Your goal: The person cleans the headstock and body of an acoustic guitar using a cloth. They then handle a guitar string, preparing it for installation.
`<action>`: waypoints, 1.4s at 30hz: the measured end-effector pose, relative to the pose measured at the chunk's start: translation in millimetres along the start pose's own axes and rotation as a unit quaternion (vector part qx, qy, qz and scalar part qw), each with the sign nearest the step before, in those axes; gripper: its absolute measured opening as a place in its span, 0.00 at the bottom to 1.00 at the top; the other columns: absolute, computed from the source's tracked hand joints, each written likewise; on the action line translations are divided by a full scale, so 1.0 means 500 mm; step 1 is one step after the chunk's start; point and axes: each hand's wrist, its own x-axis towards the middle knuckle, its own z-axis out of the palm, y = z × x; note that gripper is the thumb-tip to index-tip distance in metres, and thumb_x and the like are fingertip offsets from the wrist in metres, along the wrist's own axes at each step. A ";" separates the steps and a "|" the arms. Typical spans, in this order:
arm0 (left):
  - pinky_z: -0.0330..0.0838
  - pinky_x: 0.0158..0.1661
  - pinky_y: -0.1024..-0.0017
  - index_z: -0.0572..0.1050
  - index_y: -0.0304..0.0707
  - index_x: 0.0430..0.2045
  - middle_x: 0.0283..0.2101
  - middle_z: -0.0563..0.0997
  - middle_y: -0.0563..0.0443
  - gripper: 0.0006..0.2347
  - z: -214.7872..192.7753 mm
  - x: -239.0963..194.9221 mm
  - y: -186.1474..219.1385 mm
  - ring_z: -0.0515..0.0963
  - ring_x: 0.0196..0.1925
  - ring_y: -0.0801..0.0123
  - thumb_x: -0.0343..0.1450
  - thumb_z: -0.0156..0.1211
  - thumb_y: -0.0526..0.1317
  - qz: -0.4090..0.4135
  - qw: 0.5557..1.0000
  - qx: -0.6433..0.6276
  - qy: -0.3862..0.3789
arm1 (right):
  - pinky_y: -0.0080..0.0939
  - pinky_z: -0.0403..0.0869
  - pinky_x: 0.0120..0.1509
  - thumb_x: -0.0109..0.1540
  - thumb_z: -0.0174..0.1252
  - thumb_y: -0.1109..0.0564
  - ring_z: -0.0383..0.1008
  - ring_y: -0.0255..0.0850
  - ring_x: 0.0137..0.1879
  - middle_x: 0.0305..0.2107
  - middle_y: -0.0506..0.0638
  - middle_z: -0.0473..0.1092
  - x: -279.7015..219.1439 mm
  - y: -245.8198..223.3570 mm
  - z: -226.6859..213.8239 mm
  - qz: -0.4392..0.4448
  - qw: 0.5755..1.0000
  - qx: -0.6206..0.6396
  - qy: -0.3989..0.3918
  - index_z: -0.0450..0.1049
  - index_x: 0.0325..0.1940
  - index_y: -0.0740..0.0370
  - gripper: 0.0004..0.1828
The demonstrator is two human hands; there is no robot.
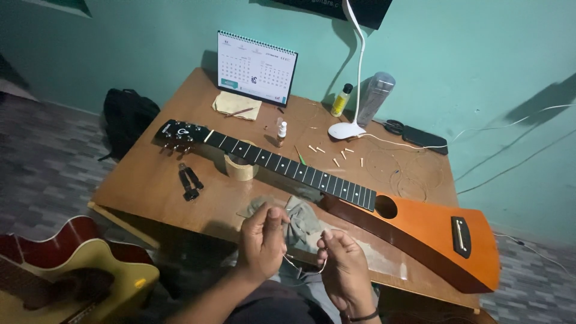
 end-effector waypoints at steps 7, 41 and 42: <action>0.67 0.12 0.78 0.71 0.42 0.24 0.21 0.72 0.56 0.21 -0.011 0.012 -0.008 0.73 0.13 0.76 0.77 0.38 0.56 -0.030 0.998 0.050 0.015 | 0.33 0.66 0.27 0.59 0.66 0.66 0.67 0.37 0.21 0.26 0.59 0.76 -0.017 -0.024 -0.010 0.037 0.998 -0.038 -0.043 0.81 0.39 0.75 0.08; 0.65 0.14 0.77 0.70 0.43 0.24 0.21 0.72 0.55 0.18 -0.033 0.034 0.017 0.74 0.16 0.74 0.79 0.40 0.51 -0.058 0.992 0.087 -0.064 | 0.44 0.73 0.43 0.60 0.62 0.66 0.72 0.49 0.35 0.31 0.64 0.73 -0.027 -0.074 -0.042 0.059 0.986 -0.013 -0.155 0.75 0.56 0.77 0.20; 0.66 0.14 0.77 0.70 0.42 0.24 0.23 0.72 0.55 0.18 -0.032 0.033 0.014 0.74 0.17 0.74 0.78 0.40 0.52 -0.058 0.993 0.079 -0.063 | 0.44 0.74 0.42 0.60 0.61 0.68 0.73 0.50 0.34 0.31 0.65 0.74 -0.022 -0.067 -0.051 0.063 0.987 -0.010 -0.149 0.76 0.52 0.79 0.16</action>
